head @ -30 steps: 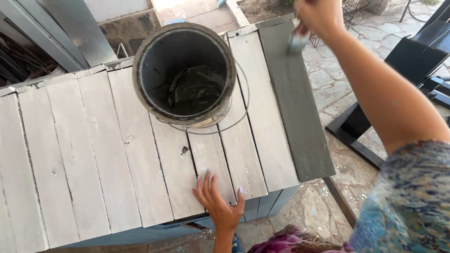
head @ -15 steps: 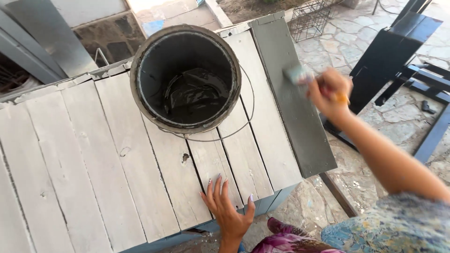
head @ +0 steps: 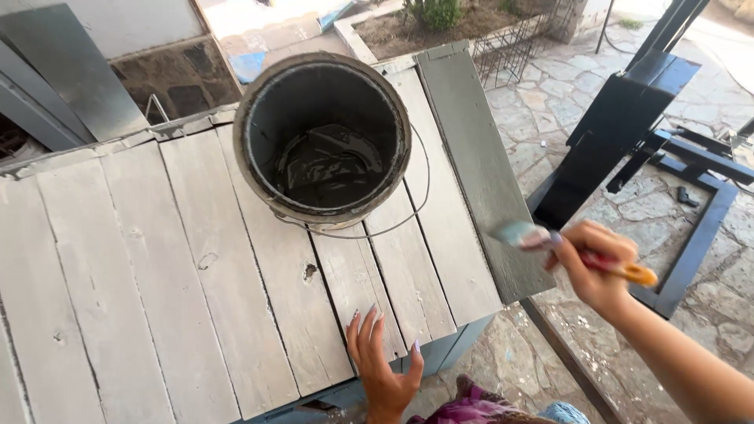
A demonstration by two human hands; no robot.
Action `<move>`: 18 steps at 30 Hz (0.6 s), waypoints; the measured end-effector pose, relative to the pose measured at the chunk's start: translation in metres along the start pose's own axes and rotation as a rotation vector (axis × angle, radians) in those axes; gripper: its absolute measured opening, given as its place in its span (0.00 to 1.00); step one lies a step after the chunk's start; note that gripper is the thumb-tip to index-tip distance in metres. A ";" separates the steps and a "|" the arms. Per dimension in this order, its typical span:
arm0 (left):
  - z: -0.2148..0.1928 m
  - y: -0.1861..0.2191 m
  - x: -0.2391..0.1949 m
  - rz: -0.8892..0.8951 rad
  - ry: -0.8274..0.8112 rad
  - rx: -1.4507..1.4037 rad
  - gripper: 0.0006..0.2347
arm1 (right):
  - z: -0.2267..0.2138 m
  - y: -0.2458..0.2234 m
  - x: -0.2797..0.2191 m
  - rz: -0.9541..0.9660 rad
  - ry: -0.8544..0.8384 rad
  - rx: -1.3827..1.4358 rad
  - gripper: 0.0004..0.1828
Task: Painting a small wooden structure with grey paint using a paintbrush in an outdoor workspace.
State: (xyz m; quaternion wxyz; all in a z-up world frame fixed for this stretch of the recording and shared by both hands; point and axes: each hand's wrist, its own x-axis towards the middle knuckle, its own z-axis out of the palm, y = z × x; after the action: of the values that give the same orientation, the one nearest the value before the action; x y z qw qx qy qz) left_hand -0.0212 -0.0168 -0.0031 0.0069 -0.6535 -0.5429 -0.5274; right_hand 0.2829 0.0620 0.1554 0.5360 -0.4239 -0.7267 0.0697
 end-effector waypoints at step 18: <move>-0.019 -0.007 -0.040 -0.172 0.044 0.010 0.28 | 0.156 0.077 0.163 -0.161 0.117 -0.031 0.12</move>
State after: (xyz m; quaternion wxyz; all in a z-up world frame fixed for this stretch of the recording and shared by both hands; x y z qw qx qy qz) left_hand -0.0334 -0.0529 -0.0260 -0.0231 -0.5926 -0.5995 -0.5375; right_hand 0.1830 0.2782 0.1658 0.5748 -0.3755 -0.7270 -0.0095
